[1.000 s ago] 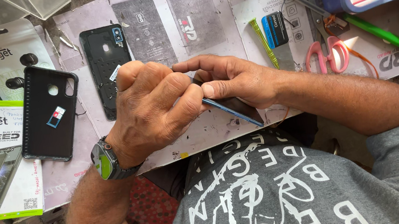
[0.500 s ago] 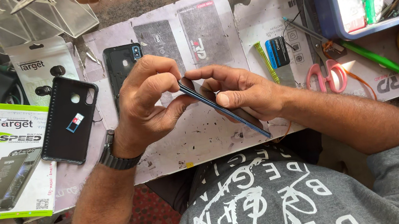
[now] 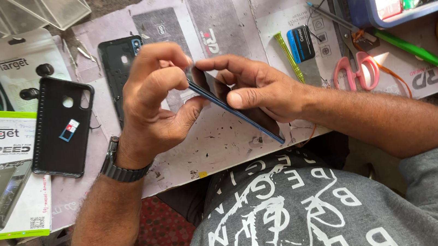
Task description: The person uses a green-handled screwdriver to manipulate internal components of a disassembled smartphone, including the battery and ribbon cables. They repeatedly pry and press along the phone's edges and then rotate the device to inspect the screen and frame.
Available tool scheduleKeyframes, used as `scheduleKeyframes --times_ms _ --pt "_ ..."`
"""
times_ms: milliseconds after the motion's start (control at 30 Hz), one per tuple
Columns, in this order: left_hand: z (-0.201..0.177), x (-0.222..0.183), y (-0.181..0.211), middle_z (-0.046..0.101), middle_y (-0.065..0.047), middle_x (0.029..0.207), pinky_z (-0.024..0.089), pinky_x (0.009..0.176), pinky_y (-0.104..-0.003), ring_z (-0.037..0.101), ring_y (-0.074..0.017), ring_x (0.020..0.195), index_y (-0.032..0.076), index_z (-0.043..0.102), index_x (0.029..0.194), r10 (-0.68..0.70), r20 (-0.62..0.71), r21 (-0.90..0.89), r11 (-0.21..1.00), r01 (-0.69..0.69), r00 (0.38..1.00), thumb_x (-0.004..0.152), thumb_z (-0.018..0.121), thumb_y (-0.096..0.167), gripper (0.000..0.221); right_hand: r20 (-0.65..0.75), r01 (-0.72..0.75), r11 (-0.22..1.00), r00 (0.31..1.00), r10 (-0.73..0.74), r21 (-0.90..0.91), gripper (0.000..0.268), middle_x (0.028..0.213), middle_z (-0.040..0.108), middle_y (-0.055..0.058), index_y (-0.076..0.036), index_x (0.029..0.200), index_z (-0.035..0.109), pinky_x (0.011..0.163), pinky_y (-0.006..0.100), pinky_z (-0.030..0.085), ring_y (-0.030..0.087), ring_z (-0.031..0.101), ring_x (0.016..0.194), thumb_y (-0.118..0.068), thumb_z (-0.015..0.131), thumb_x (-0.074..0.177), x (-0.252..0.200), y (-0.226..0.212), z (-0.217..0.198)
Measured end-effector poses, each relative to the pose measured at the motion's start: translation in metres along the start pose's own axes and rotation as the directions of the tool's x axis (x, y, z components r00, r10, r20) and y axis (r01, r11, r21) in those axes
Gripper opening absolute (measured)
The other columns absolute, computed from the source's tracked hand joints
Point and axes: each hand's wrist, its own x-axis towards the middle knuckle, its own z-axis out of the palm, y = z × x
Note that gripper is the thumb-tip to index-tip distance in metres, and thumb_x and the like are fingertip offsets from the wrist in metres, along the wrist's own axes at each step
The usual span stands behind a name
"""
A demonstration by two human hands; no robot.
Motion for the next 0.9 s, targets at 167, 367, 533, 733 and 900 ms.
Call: scheduleKeyframes --times_ms 167,367,533,733,900 --pt "0.005 0.000 0.002 0.052 -0.007 0.129 0.042 0.099 -0.046 0.051 -0.0278 0.125 0.014 0.058 0.097 0.200 0.089 0.357 0.908 -0.219 0.976 0.079 0.095 0.008 0.042 -0.033 -0.010 1.000 0.999 0.009 -0.028 0.082 0.116 0.053 0.011 -0.007 0.161 0.032 0.093 0.033 0.054 0.016 0.057 0.110 -0.041 0.072 0.098 0.002 0.000 -0.001" --pt "0.012 0.001 0.008 0.054 -0.005 0.128 0.034 0.106 -0.048 0.051 -0.0269 0.126 0.016 0.061 0.099 0.244 0.156 0.354 0.891 -0.285 0.957 0.080 0.094 0.017 0.038 -0.033 0.001 1.000 0.999 -0.001 -0.009 0.078 0.128 0.055 0.013 -0.005 0.159 0.031 0.107 0.037 0.055 0.019 0.058 0.124 -0.036 0.070 0.099 0.004 0.000 0.003" --pt "0.017 -0.002 0.011 0.055 0.000 0.119 0.034 0.099 -0.044 0.052 -0.0217 0.116 0.014 0.068 0.109 0.306 0.193 0.405 0.840 -0.360 0.932 0.089 0.084 0.012 0.026 -0.038 -0.016 1.000 0.999 0.015 -0.013 0.078 0.131 0.057 0.014 -0.005 0.161 0.028 0.111 0.040 0.053 0.021 0.058 0.127 -0.030 0.069 0.100 0.004 0.003 0.002" --pt "0.019 -0.007 0.011 0.058 0.002 0.115 0.033 0.095 -0.041 0.054 -0.0182 0.109 0.013 0.068 0.107 0.362 0.224 0.427 0.798 -0.425 0.905 0.094 0.077 0.009 0.016 0.024 -0.048 0.995 0.999 0.047 0.083 0.080 0.130 0.058 0.015 -0.003 0.163 0.029 0.113 0.040 0.051 0.022 0.058 0.127 -0.029 0.071 0.100 0.004 0.007 0.001" --pt "0.021 -0.009 0.011 0.059 0.002 0.116 0.032 0.096 -0.041 0.055 -0.0179 0.109 0.012 0.067 0.104 0.338 0.235 0.407 0.818 -0.408 0.911 0.095 0.077 0.009 0.014 0.035 -0.035 0.998 0.999 0.033 0.043 0.084 0.138 0.057 0.013 -0.003 0.162 0.027 0.117 0.038 0.049 0.021 0.056 0.134 -0.033 0.072 0.098 0.003 0.006 0.003"
